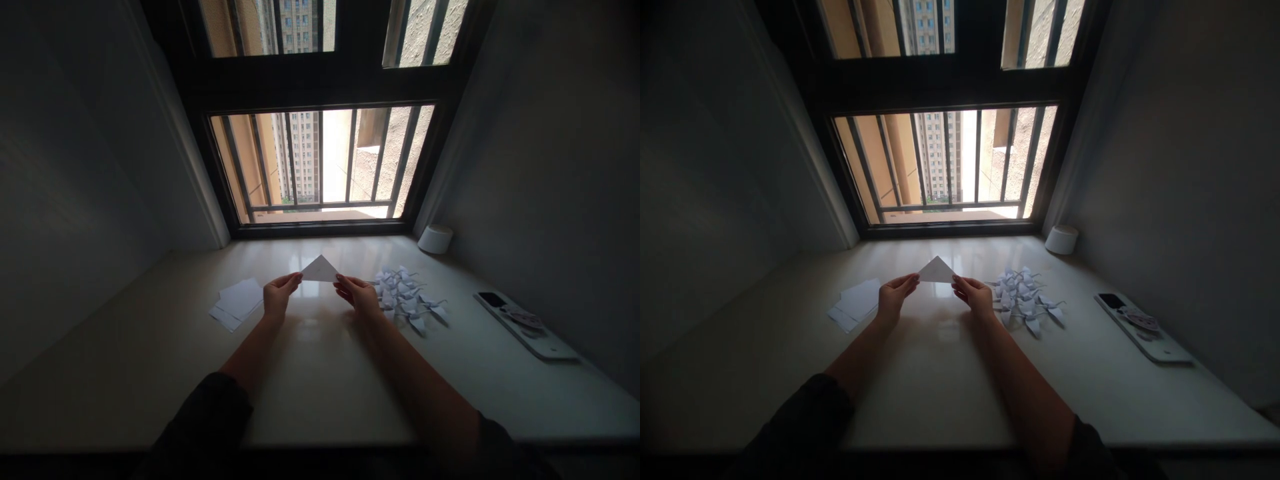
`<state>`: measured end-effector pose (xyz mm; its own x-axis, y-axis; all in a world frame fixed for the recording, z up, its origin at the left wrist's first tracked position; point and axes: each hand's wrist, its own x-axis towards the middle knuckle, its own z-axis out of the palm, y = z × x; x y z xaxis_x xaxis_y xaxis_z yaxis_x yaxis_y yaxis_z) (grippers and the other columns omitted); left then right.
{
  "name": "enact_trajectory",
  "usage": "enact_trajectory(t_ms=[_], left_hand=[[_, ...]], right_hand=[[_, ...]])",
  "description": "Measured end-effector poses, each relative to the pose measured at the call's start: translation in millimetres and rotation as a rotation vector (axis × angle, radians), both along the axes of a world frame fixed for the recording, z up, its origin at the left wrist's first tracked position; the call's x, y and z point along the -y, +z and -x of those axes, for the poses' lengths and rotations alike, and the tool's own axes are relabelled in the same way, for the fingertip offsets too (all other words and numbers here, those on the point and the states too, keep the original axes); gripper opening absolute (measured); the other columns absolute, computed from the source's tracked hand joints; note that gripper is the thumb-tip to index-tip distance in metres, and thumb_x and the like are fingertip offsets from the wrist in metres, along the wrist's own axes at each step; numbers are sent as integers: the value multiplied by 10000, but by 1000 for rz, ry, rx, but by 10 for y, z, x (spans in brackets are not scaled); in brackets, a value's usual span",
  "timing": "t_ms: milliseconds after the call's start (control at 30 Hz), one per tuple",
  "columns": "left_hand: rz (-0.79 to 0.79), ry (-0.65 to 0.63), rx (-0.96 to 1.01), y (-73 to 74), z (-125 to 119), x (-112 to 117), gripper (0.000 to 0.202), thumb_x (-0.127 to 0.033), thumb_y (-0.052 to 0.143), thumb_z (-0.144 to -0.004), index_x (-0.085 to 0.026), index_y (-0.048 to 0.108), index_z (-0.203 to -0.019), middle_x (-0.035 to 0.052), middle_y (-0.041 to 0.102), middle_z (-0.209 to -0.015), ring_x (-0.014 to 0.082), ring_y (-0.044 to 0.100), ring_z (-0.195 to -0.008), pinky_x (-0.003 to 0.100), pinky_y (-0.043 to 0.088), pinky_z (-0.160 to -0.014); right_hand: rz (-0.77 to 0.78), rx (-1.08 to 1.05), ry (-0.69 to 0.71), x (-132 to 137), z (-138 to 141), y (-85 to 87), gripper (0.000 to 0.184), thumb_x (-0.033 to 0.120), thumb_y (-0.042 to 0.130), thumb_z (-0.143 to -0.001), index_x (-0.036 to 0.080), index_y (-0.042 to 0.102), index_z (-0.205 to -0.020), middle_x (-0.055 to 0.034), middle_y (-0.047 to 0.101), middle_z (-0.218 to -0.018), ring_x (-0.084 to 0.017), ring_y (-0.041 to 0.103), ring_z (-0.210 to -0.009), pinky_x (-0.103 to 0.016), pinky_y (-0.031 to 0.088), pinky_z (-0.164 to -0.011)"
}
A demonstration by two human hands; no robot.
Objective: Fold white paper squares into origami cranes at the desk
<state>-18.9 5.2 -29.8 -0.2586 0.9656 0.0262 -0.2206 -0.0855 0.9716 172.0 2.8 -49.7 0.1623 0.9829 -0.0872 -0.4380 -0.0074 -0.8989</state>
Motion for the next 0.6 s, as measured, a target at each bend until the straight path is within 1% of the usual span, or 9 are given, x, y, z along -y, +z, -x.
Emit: enact_trajectory(t_ms=[133, 267, 333, 400, 500, 600], left_hand=[[-25, 56, 36, 4, -33, 25, 396, -333, 809, -536, -125, 717, -861, 78, 721, -846, 178, 664, -821, 333, 518, -846], [-71, 103, 39, 30, -37, 43, 382, -324, 806, -542, -130, 717, -859, 70, 721, -857, 184, 658, -844, 336, 515, -852], [-86, 116, 55, 42, -36, 44, 372, -313, 808, -539, -131, 718, -851, 63, 721, -852, 182, 656, -844, 334, 513, -854], [-79, 115, 88, 47, -40, 41, 368, -303, 814, -531, -130, 718, -841, 59, 720, -840, 175, 655, -831, 332, 510, -856], [-43, 93, 153, 42, -58, 39, 373, -288, 826, -509, -123, 717, -826, 60, 717, -823, 160, 654, -799, 326, 508, -849], [-7, 63, 192, 33, -79, 49, 385, -288, 832, -499, -116, 713, -821, 70, 710, -823, 152, 651, -773, 314, 508, -824]], right_hand=[[48, -33, 56, 10, 1, -15, 259, 340, 806, -571, 175, 694, -737, -63, 720, -766, -210, 693, -796, -330, 586, -742], [121, -56, 133, 19, -15, -25, 253, 329, 803, -583, 177, 702, -758, -60, 719, -789, -195, 691, -789, -313, 585, -729], [132, -75, 152, 17, -9, -27, 250, 319, 808, -578, 176, 706, -756, -60, 720, -794, -188, 689, -779, -302, 582, -726], [112, -99, 122, 12, 9, -20, 247, 304, 816, -564, 176, 709, -746, -53, 720, -770, -178, 687, -760, -292, 577, -735], [42, -127, 29, 7, 36, 13, 257, 290, 834, -527, 175, 711, -722, -37, 716, -725, -161, 680, -717, -282, 568, -750], [-28, -125, -26, 0, 37, 44, 266, 297, 840, -501, 175, 709, -699, -27, 715, -717, -155, 671, -698, -287, 559, -748]])
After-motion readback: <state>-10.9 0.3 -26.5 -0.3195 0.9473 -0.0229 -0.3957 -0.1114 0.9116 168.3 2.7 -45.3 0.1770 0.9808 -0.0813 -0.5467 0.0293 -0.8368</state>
